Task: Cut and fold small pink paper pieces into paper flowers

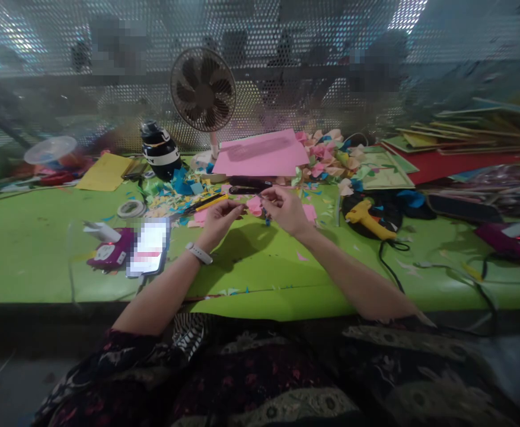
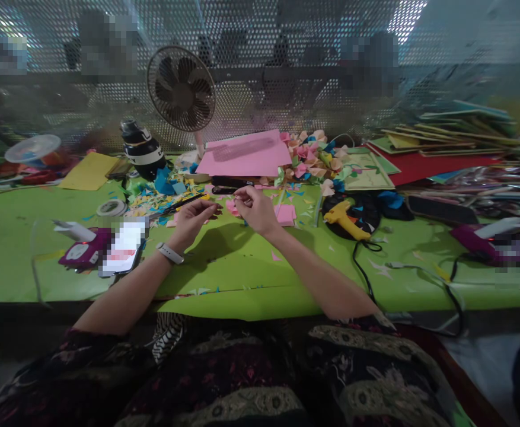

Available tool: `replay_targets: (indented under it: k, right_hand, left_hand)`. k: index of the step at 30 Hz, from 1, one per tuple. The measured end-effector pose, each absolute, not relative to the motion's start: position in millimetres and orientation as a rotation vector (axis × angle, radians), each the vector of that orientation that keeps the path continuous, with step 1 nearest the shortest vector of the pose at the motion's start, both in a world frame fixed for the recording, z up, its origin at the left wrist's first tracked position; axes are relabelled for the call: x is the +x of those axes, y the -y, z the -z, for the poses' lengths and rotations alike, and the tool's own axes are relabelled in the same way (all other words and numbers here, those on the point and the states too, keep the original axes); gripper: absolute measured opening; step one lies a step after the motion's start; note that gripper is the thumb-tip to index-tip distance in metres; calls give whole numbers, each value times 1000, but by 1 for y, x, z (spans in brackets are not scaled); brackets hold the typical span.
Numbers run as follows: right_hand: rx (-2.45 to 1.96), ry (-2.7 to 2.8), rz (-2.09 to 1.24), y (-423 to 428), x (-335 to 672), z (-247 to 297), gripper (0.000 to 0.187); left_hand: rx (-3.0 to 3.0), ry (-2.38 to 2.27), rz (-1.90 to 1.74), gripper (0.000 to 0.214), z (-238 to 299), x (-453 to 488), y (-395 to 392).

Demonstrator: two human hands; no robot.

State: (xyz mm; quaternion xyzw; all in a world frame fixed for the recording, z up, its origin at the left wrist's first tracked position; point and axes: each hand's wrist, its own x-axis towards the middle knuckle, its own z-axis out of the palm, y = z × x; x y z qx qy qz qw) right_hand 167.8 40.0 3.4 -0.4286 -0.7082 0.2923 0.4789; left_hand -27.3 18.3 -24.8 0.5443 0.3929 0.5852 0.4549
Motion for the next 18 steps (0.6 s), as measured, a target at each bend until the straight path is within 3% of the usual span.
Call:
replay_targets:
  k: [7, 14, 18]
  right_hand:
    - [-1202, 1998, -416, -51, 179, 1, 16]
    - [-1295, 2383, 6, -52, 163, 19, 36]
    - [-1298, 2428, 113, -57, 157, 26, 29]
  left_hand:
    - [1258, -1082, -1591, 33, 26, -33, -28]
    - [1293, -1097, -1576, 22, 32, -36, -32]
    - [1408, -1139, -1523, 22, 38, -39, -34]
